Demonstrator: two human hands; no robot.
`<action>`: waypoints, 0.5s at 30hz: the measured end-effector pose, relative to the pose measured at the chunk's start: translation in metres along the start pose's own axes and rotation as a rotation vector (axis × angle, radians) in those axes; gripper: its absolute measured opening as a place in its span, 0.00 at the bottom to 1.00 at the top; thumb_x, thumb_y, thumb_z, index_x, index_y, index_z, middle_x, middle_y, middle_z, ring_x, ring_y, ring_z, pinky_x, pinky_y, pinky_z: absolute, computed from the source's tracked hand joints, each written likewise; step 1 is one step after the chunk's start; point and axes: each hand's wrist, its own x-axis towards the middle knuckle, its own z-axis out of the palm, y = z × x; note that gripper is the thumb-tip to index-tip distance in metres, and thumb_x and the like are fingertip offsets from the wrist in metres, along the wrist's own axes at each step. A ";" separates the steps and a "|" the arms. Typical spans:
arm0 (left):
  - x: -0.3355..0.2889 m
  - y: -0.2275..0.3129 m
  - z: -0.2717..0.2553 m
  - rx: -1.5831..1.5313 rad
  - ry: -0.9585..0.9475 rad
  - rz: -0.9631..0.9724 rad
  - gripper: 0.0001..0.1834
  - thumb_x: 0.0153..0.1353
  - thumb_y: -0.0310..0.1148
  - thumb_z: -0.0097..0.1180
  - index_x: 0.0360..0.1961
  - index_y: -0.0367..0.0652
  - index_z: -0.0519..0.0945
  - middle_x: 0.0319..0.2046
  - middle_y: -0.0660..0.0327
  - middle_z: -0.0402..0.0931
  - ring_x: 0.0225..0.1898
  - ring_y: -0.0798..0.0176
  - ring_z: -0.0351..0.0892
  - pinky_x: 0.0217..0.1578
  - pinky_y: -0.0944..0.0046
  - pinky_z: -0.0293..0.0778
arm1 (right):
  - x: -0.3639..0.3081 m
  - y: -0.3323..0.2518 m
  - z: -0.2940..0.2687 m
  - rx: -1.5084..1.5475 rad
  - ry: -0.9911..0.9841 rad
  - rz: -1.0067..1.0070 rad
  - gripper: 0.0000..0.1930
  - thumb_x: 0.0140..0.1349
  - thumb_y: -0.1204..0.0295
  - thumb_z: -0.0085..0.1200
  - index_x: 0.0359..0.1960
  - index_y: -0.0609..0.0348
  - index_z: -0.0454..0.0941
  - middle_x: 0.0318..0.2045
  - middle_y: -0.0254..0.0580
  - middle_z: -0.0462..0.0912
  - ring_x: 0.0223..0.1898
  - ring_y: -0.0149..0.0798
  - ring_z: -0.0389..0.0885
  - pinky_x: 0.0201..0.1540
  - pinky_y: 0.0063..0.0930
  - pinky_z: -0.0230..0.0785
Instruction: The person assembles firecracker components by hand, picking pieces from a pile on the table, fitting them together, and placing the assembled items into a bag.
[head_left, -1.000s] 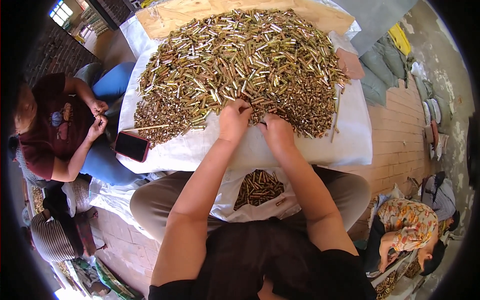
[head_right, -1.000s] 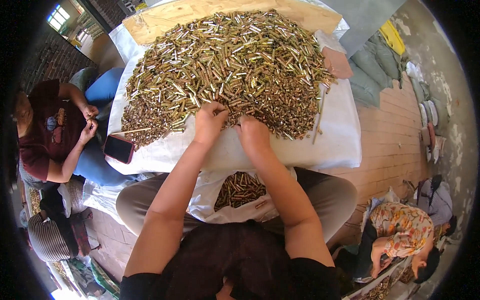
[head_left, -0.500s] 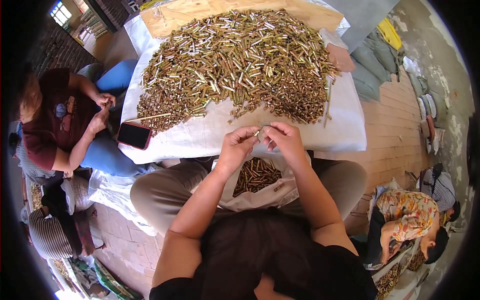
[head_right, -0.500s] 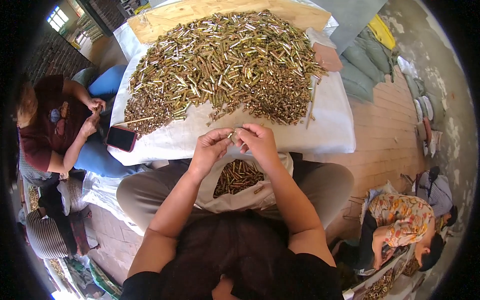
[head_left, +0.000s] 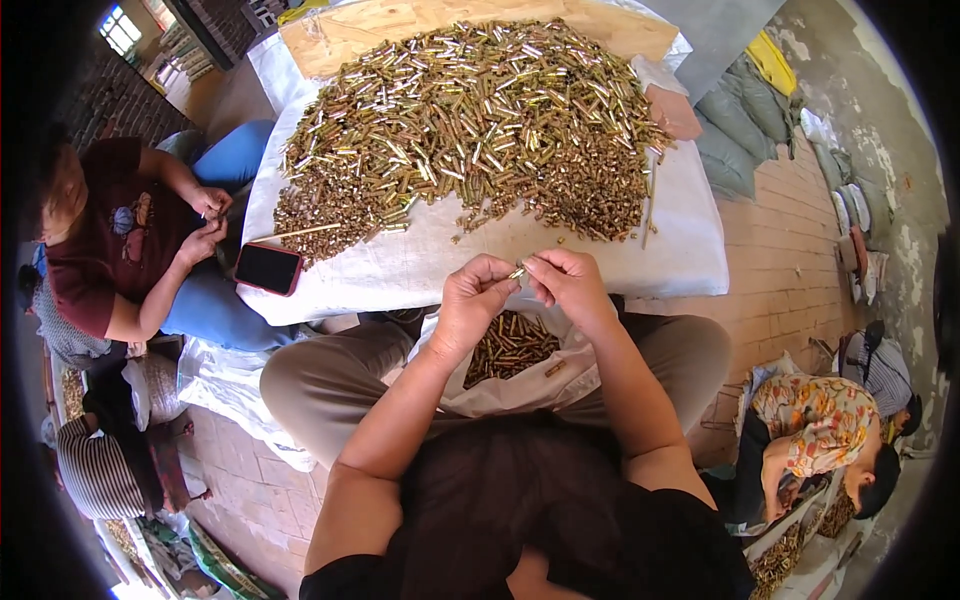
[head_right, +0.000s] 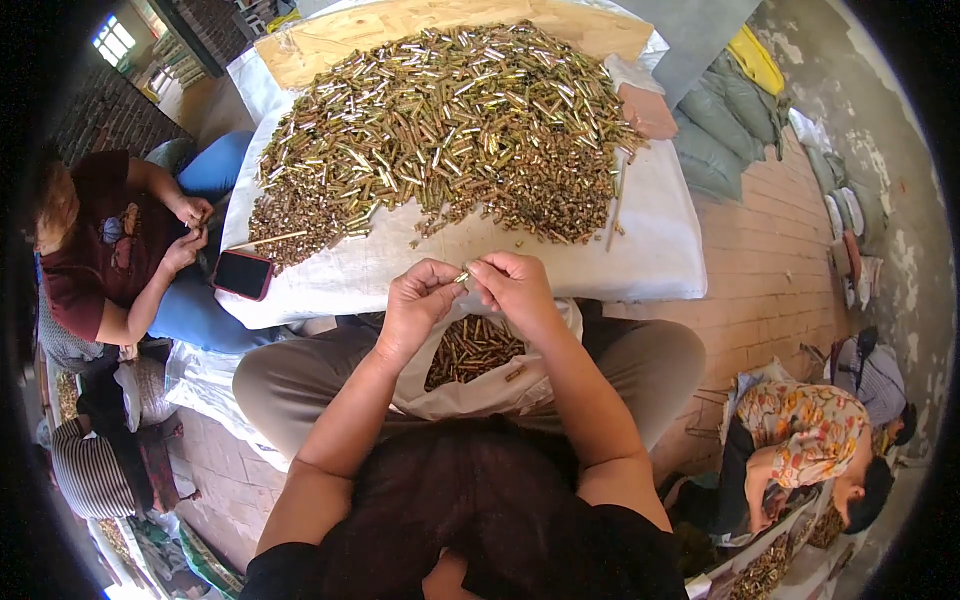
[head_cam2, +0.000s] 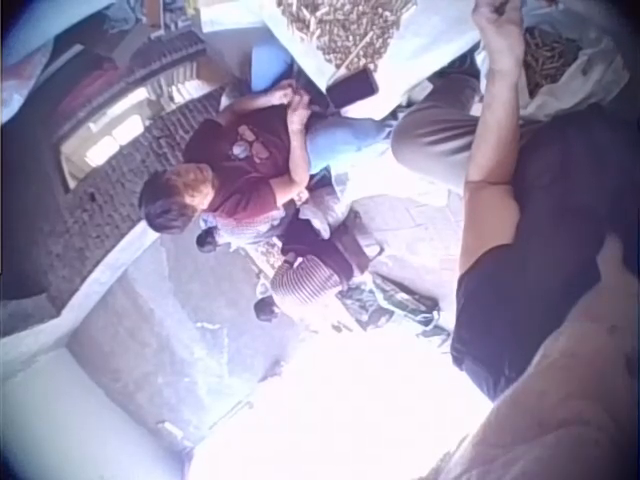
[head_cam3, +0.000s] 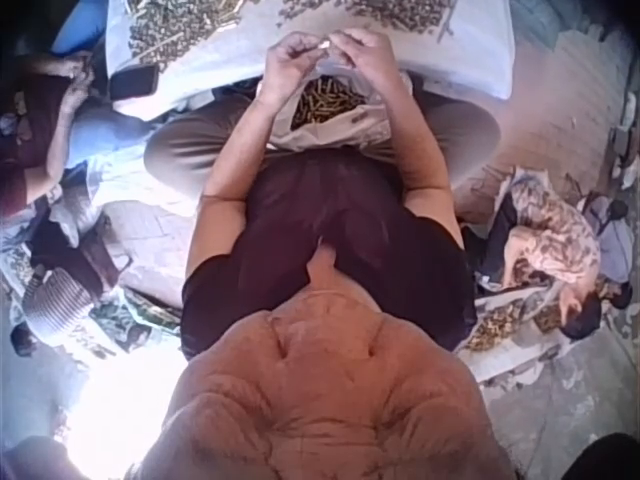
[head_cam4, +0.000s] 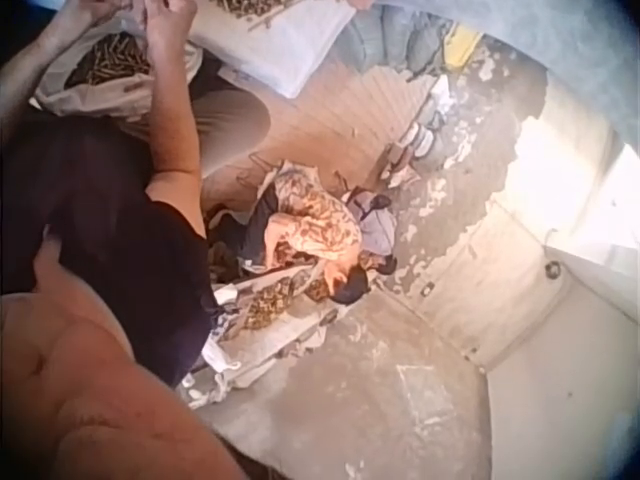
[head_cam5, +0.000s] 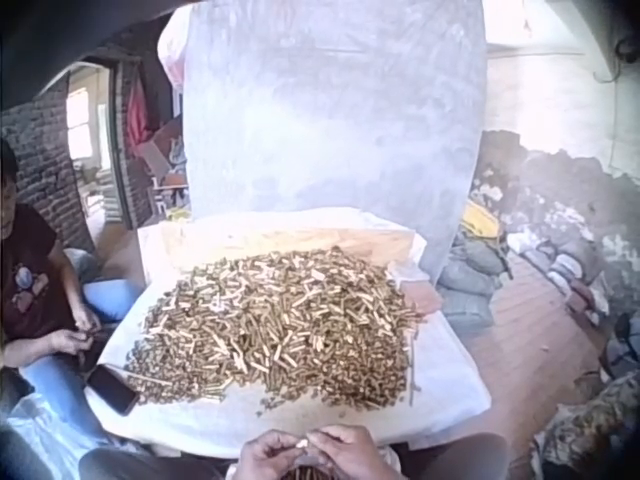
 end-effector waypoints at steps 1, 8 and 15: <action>0.000 0.000 0.000 0.004 -0.002 -0.003 0.04 0.57 0.19 0.50 0.32 0.38 0.74 0.24 0.68 0.74 0.20 0.82 0.61 0.18 0.80 0.56 | 0.000 -0.001 0.000 -0.047 0.016 -0.004 0.09 0.59 0.69 0.53 0.28 0.63 0.77 0.17 0.30 0.73 0.16 0.22 0.68 0.18 0.15 0.60; 0.003 -0.003 -0.007 0.081 -0.056 -0.017 0.03 0.57 0.20 0.51 0.33 0.37 0.76 0.24 0.67 0.75 0.20 0.82 0.62 0.19 0.80 0.57 | 0.003 0.000 -0.005 -0.482 -0.017 -0.170 0.11 0.57 0.69 0.53 0.22 0.65 0.75 0.16 0.39 0.73 0.15 0.31 0.69 0.18 0.28 0.61; 0.004 -0.006 -0.009 0.025 -0.017 -0.070 0.03 0.57 0.21 0.52 0.33 0.37 0.76 0.24 0.67 0.75 0.20 0.82 0.61 0.19 0.78 0.57 | -0.001 0.010 0.016 -0.963 0.120 -0.654 0.11 0.57 0.69 0.52 0.21 0.63 0.72 0.19 0.48 0.73 0.18 0.47 0.72 0.21 0.36 0.64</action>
